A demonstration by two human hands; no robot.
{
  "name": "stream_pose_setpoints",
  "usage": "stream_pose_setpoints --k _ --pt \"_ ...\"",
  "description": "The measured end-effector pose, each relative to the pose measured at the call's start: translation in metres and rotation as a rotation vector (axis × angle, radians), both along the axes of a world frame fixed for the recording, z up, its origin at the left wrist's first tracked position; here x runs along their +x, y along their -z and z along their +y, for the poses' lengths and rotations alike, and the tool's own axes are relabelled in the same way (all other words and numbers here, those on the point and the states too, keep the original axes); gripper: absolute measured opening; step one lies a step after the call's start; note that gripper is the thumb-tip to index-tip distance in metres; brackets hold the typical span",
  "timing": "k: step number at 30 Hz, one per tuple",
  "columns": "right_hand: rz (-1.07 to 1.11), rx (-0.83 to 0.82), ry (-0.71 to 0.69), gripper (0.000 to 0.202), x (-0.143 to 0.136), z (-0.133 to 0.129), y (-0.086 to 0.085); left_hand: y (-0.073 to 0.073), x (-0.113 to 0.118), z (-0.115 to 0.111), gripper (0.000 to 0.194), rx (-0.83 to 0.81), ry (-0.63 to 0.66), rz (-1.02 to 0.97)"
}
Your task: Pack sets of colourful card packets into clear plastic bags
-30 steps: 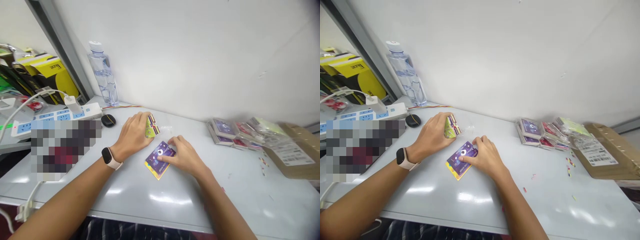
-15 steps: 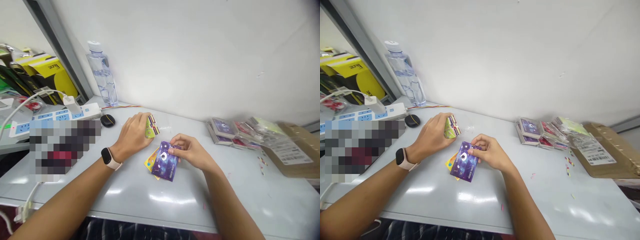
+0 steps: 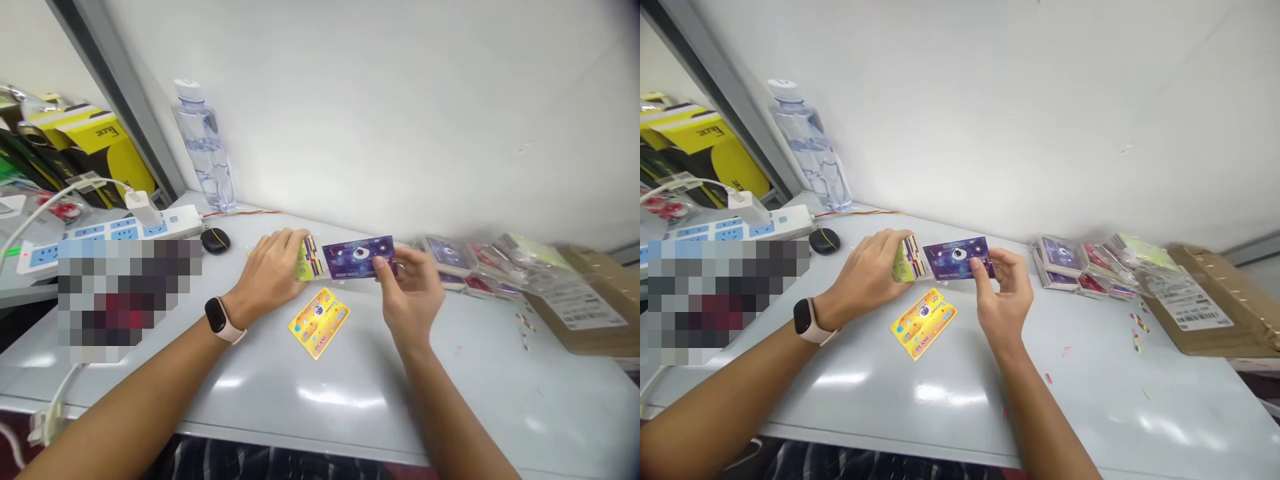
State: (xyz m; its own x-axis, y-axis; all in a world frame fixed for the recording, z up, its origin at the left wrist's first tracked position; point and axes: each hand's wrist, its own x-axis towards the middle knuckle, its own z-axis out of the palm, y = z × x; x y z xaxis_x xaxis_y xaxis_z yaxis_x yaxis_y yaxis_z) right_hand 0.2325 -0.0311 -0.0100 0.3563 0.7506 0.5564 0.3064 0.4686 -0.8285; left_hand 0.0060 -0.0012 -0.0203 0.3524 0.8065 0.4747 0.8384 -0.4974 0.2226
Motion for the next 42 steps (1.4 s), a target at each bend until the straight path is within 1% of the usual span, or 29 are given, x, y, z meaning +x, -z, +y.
stream_pose_setpoints --k 4,6,8,11,14,17,19,20,22,23,25,28,29,30,31,33,35,37,39,42 --pt "0.011 0.083 0.056 0.025 -0.006 -0.003 0.005 0.0 0.002 -0.002 0.053 -0.003 0.047 0.034" --pt "0.026 0.09 0.05 0.025 -0.008 -0.004 0.006 -0.001 0.003 -0.002 0.053 0.002 0.062 0.031" --pt "0.05 0.05 0.006 0.025 -0.01 -0.005 0.007 -0.001 0.004 -0.003 0.053 0.016 0.075 0.019" --pt "0.115 -0.064 -0.063 0.028 -0.014 -0.006 0.009 -0.002 0.005 -0.004 0.054 0.023 0.09 -0.012" --pt "0.115 -0.181 -0.068 0.031 -0.019 -0.008 0.015 -0.002 0.006 -0.006 0.057 0.018 0.105 -0.035" --pt "-0.042 -0.215 -0.057 0.027 -0.021 -0.01 0.022 -0.001 0.008 -0.007 0.058 0.017 0.13 -0.01" --pt "-0.253 -0.188 -0.091 0.019 -0.022 -0.011 0.026 0.0 0.01 -0.008 0.056 0.013 0.155 0.02" --pt "-0.37 -0.161 -0.116 0.018 -0.022 -0.012 0.027 0.0 0.011 -0.009 0.055 0.012 0.167 0.03" --pt "-0.562 -0.097 -0.169 0.026 -0.022 -0.012 0.027 0.0 0.012 -0.009 0.052 0.011 0.178 0.031" --pt "-0.611 -0.066 -0.18 0.029 -0.022 -0.012 0.025 0.0 0.011 -0.009 0.051 0.012 0.175 0.022" --pt "-0.612 -0.015 -0.161 0.029 -0.018 -0.01 0.021 0.0 0.009 -0.008 0.053 0.018 0.151 -0.002" --pt "-0.581 -0.002 -0.048 0.02 -0.005 -0.005 0.014 -0.002 0.004 -0.004 0.052 0.022 0.071 -0.039" --pt "-0.608 -0.038 -0.038 0.017 0.0 -0.003 0.012 -0.002 0.002 -0.003 0.051 0.021 0.041 -0.048" --pt "-0.656 -0.101 -0.057 0.014 0.005 -0.002 0.011 -0.003 0.0 -0.002 0.05 0.019 0.015 -0.054" --pt "-0.711 -0.183 -0.109 0.014 0.009 -0.001 0.01 -0.003 -0.002 -0.001 0.051 0.013 -0.002 -0.056" --pt "-0.809 -0.371 -0.25 0.025 0.014 -0.001 0.009 -0.004 -0.004 0.001 0.05 0.015 -0.024 -0.062" --pt "-0.878 -0.54 -0.338 0.036 0.014 -0.004 0.007 -0.005 -0.005 0.001 0.049 0.007 -0.034 -0.065" --pt "-0.934 -0.686 -0.366 0.041 0.009 -0.008 0.004 -0.005 -0.004 0.001 0.049 -0.003 -0.035 -0.066" --pt "-0.952 -0.8 -0.381 0.041 0.003 -0.012 0.0 -0.004 -0.004 0.001 0.052 -0.012 -0.031 -0.064" --pt "-0.911 -0.873 -0.401 0.037 -0.002 -0.014 -0.003 -0.003 -0.003 0.001 0.053 -0.018 -0.029 -0.061"
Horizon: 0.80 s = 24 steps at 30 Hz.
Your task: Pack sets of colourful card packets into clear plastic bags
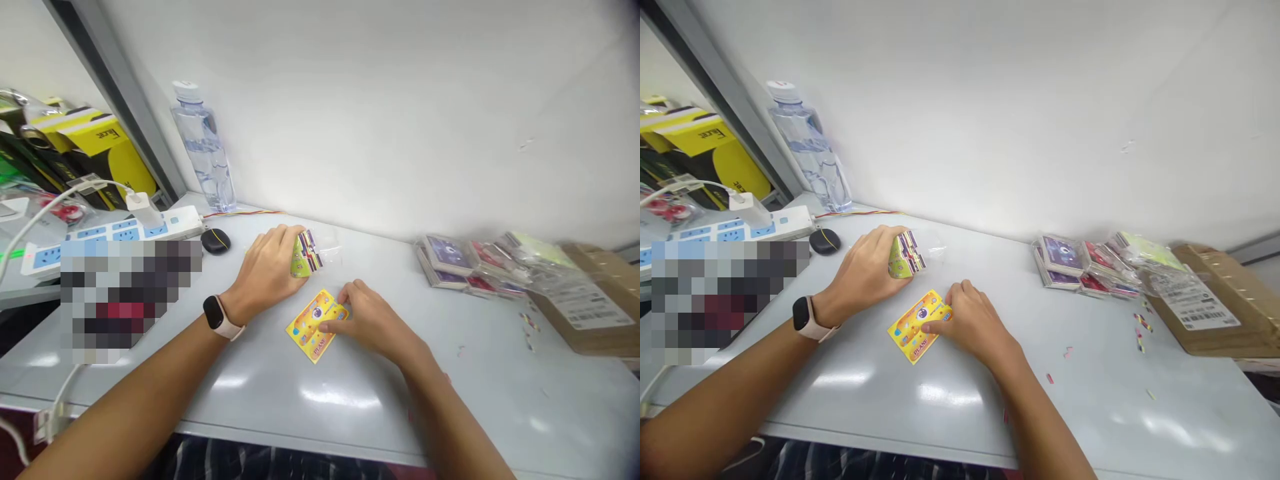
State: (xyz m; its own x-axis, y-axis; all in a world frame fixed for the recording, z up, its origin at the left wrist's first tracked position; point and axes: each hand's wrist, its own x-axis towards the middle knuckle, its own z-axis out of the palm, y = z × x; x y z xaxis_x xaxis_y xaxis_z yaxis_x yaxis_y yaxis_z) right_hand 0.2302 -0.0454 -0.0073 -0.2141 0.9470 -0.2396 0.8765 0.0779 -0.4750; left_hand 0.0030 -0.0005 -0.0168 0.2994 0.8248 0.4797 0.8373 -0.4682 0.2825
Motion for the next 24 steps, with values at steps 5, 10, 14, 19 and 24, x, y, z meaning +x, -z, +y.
stream_pose_setpoints --k 5,10,14,19,24 --pt "0.223 -0.046 0.077 0.035 0.006 0.004 -0.002 -0.001 0.0 0.0 0.05 0.013 -0.002 -0.005" --pt "0.724 -0.214 0.002 0.032 0.019 0.007 -0.009 0.0 0.001 0.0 0.05 0.019 -0.005 -0.001" --pt "0.959 0.228 0.046 0.033 0.02 0.009 -0.014 0.002 0.001 0.002 0.052 0.018 0.005 -0.022" --pt "1.019 0.767 0.281 0.029 0.01 0.013 -0.007 0.003 0.001 0.001 0.056 0.038 0.039 0.028" --pt "0.764 0.892 0.19 0.02 0.011 0.014 0.005 0.003 0.003 0.0 0.055 0.044 0.049 0.01"
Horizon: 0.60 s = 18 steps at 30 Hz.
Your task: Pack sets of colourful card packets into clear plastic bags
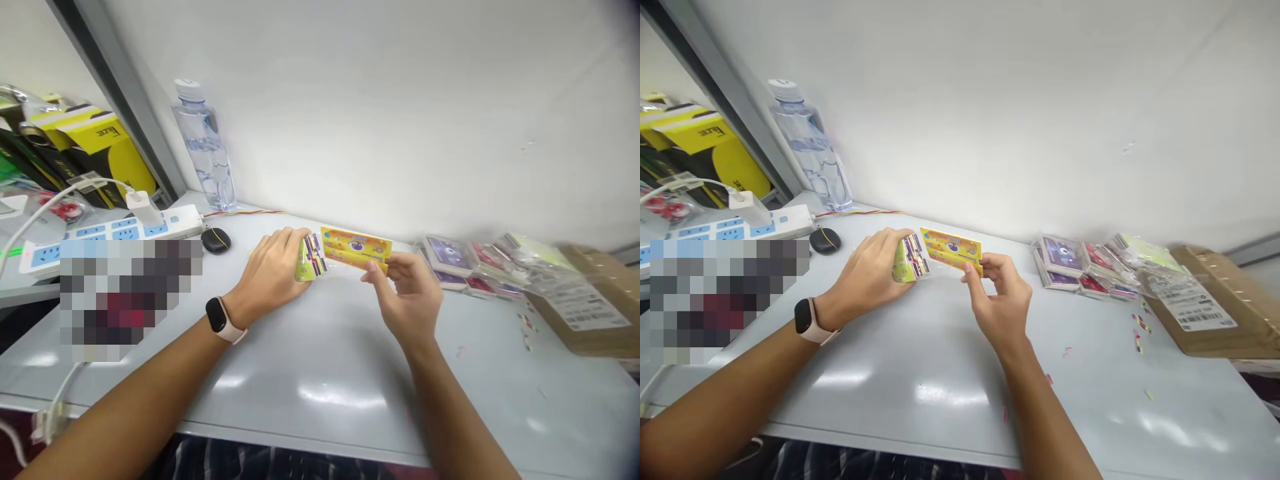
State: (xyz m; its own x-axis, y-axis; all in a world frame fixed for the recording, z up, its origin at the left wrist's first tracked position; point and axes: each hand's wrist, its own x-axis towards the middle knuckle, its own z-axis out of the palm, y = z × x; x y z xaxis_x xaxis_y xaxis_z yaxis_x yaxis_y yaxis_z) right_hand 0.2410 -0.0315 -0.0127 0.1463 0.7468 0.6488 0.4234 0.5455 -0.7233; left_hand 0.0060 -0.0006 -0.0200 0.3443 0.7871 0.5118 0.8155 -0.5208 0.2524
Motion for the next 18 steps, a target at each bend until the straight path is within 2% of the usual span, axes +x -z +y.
stream_pose_setpoints --k 5,8,13,18 --pt "-0.134 0.076 0.09 0.016 0.004 -0.002 0.002 0.0 0.001 0.0 0.056 0.013 -0.032 -0.009" --pt "-0.164 0.039 0.052 0.018 0.003 -0.004 0.0 0.0 0.001 -0.001 0.056 0.028 -0.027 0.01" --pt "-0.136 0.002 0.026 0.033 -0.003 -0.006 -0.001 0.002 0.001 -0.001 0.058 0.057 0.027 0.017" --pt "-0.126 -0.049 -0.032 0.03 -0.012 -0.008 0.005 0.001 0.003 -0.004 0.056 0.083 0.089 0.038"
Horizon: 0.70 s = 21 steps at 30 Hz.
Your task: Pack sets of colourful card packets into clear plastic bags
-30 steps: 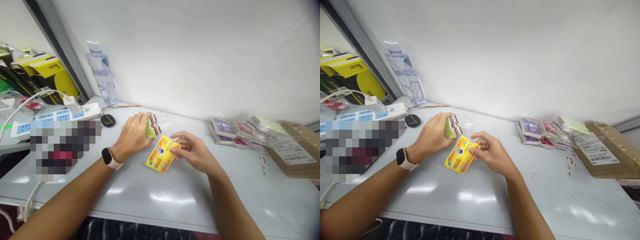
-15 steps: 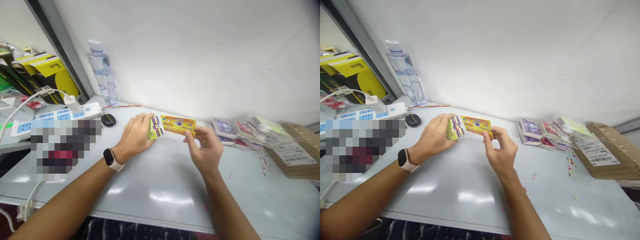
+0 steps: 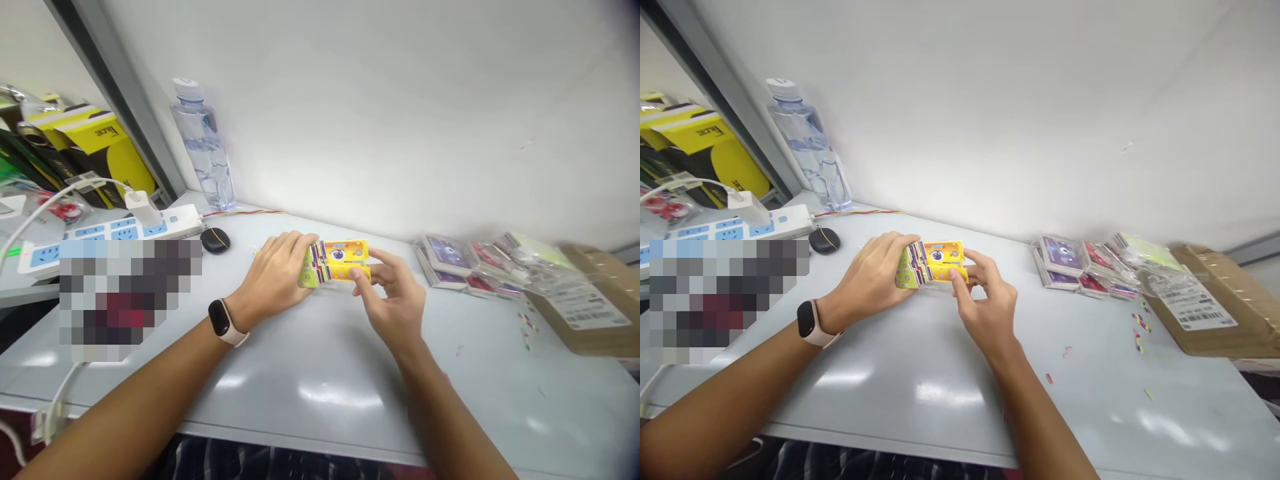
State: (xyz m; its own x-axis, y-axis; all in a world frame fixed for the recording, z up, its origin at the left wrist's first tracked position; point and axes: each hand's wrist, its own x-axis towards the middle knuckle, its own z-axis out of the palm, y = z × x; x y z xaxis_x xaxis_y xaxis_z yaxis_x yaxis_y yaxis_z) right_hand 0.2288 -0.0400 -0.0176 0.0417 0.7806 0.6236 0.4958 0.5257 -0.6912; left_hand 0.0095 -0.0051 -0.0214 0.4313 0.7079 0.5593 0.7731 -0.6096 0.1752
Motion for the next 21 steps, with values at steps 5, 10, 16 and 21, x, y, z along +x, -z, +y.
stream_pose_setpoints --k 5,10,16,21 --pt "-0.206 -0.027 -0.114 0.029 -0.01 -0.004 0.005 0.0 0.005 -0.004 0.049 -0.001 0.076 0.001" --pt "-0.216 0.071 -0.145 0.032 -0.009 -0.004 0.001 0.0 0.004 -0.002 0.05 -0.011 0.034 -0.033" --pt "-0.223 0.067 -0.23 0.03 -0.012 -0.006 -0.002 0.001 0.002 -0.001 0.05 0.032 0.039 -0.059" --pt "-0.238 0.04 -0.267 0.026 -0.013 -0.006 0.0 0.001 0.003 -0.004 0.047 0.05 0.063 -0.037"
